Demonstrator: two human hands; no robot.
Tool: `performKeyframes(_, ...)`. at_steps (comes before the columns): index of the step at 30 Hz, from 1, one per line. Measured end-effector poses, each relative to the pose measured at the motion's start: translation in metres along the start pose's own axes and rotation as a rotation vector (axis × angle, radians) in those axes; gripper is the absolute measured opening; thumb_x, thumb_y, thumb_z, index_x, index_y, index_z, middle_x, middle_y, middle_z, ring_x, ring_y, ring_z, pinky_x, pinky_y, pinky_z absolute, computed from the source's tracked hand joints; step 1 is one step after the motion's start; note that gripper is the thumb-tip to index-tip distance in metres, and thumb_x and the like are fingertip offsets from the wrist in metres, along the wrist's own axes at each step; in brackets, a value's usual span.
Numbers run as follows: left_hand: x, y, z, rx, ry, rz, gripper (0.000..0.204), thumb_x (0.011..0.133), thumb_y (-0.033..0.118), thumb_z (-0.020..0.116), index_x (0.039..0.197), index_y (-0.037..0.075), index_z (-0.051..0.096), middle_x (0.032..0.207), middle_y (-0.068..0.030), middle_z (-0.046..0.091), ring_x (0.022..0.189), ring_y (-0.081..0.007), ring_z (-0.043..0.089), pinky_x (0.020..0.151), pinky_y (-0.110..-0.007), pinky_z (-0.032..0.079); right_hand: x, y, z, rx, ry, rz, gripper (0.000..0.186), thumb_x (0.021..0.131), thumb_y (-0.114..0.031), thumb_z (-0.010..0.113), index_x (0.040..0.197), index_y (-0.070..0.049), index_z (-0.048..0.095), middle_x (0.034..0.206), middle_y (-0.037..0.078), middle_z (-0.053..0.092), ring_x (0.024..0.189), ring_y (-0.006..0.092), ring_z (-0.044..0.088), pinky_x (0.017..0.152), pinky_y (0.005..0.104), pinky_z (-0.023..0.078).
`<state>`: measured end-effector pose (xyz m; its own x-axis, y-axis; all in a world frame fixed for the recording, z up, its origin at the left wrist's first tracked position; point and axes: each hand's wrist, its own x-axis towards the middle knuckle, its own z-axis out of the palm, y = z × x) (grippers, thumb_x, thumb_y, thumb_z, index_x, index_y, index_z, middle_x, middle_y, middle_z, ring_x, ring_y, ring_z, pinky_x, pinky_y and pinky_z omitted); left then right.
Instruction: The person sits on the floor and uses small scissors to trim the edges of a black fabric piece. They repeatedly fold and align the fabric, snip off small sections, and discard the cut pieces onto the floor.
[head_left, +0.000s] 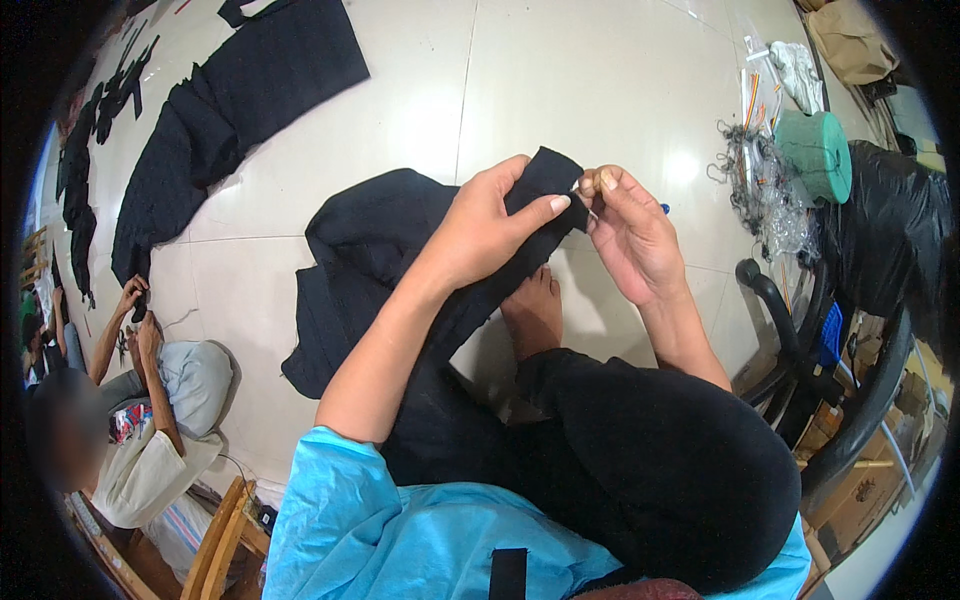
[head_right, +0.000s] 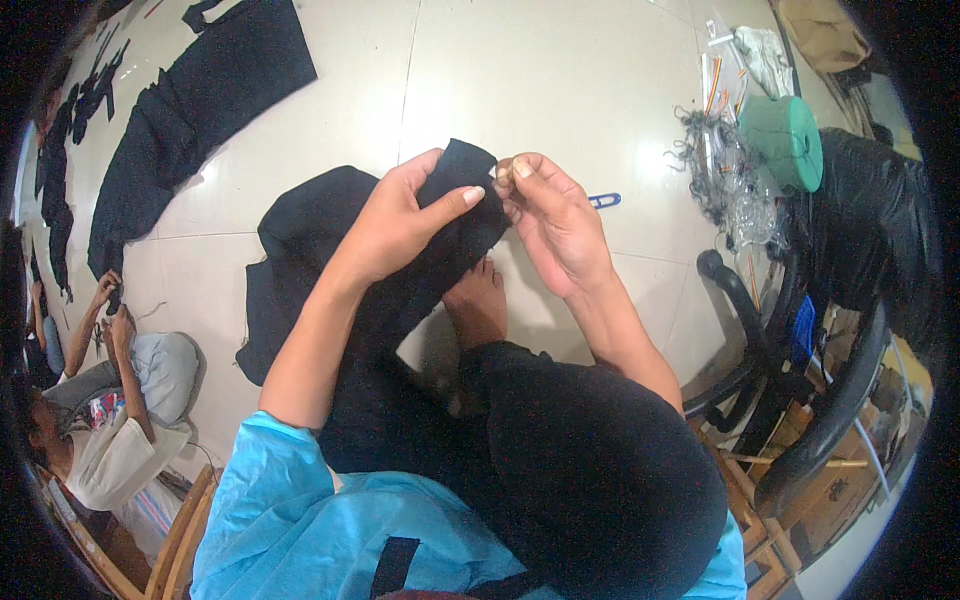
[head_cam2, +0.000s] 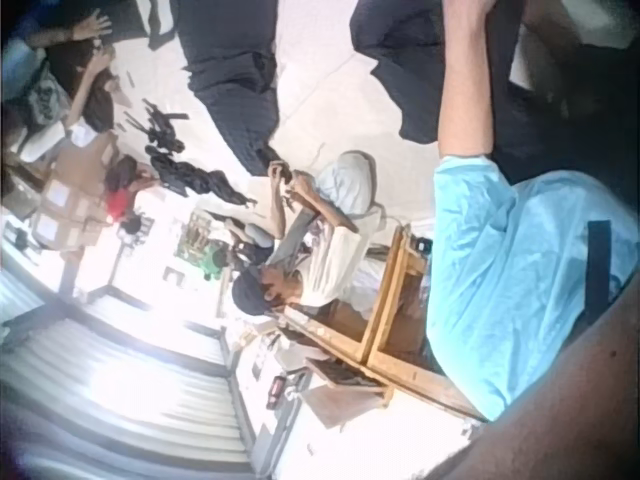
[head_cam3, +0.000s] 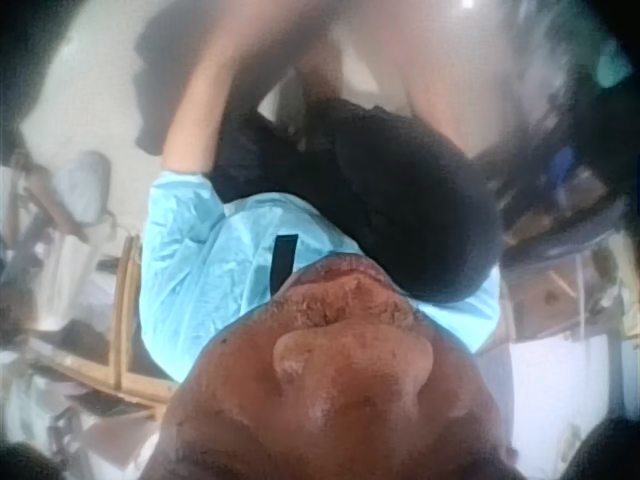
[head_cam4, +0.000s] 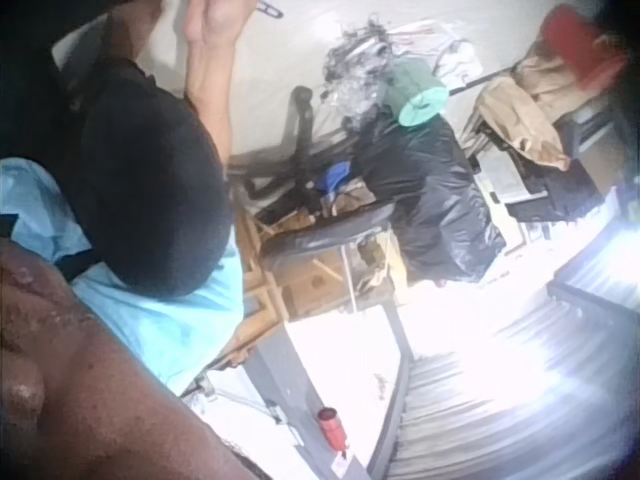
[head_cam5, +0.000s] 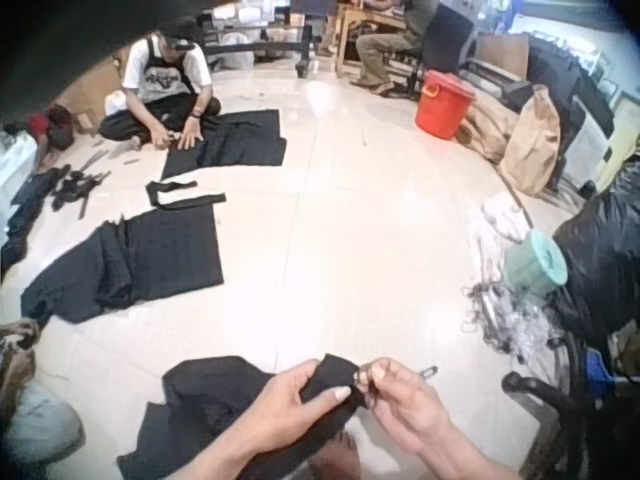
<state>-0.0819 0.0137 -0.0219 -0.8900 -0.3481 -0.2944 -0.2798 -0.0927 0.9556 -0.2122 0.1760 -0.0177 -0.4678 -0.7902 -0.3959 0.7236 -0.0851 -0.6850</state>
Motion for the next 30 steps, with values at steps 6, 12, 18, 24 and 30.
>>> performKeyframes(6, -0.001, 0.007, 0.002, 0.032, 0.111, -0.008, 0.039, 0.086, 0.026, 0.084, 0.101, -0.004, 0.063, 0.092, -0.0135, 0.068, 0.087, -0.0171, 0.064, 0.079, -0.034, 0.052, 0.006, -0.002, 0.003, -0.019, 0.028, -0.027, 0.009, 0.108, -0.022, 0.058, 0.108, -0.013, 0.058, 0.107, 0.001, 0.065, 0.096, 0.0089, 0.056, 0.084, 0.0278, 0.044)
performKeyframes(12, -0.001, 0.002, -0.002, 0.314, 0.113, -0.031, 0.039, 0.088, 0.028, 0.083, 0.106, -0.001, 0.063, 0.093, -0.0088, 0.068, 0.086, -0.0147, 0.062, 0.079, -0.033, 0.051, 0.008, -0.012, 0.008, -0.012, -0.099, 0.001, 0.006, 0.110, -0.017, 0.053, 0.109, -0.011, 0.054, 0.103, 0.005, 0.064, 0.086, 0.0111, 0.056, 0.077, 0.0268, 0.045)
performKeyframes(18, -0.002, 0.013, -0.011, 0.236, -0.067, 0.006, 0.034, 0.092, 0.023, 0.078, 0.106, -0.005, 0.066, 0.100, -0.0128, 0.071, 0.090, -0.0162, 0.063, 0.082, -0.033, 0.052, 0.012, -0.022, 0.005, -0.011, -0.129, 0.039, 0.007, 0.110, -0.016, 0.052, 0.107, -0.010, 0.050, 0.090, 0.002, 0.054, 0.077, 0.0099, 0.049, 0.073, 0.0267, 0.042)
performKeyframes(24, -0.001, 0.018, -0.033, 0.174, -0.321, -0.084, 0.045, 0.092, 0.023, 0.079, 0.124, -0.008, 0.069, 0.099, -0.0131, 0.075, 0.087, -0.0147, 0.067, 0.080, -0.032, 0.056, 0.012, -0.038, 0.000, -0.135, -0.144, 0.133, 0.007, 0.110, -0.015, 0.053, 0.107, -0.010, 0.050, 0.086, 0.000, 0.049, 0.074, 0.0079, 0.042, 0.068, 0.0243, 0.038)
performKeyframes(30, 0.003, 0.016, -0.036, 0.243, -0.281, -0.093, 0.032, 0.091, 0.024, 0.080, 0.105, -0.005, 0.073, 0.078, -0.0066, 0.070, 0.074, -0.0120, 0.061, 0.071, -0.030, 0.052, 0.017, -0.048, -0.008, -0.081, -0.127, 0.107, 0.006, 0.109, -0.014, 0.053, 0.106, -0.009, 0.050, 0.086, 0.000, 0.048, 0.074, 0.0080, 0.041, 0.067, 0.0246, 0.038)
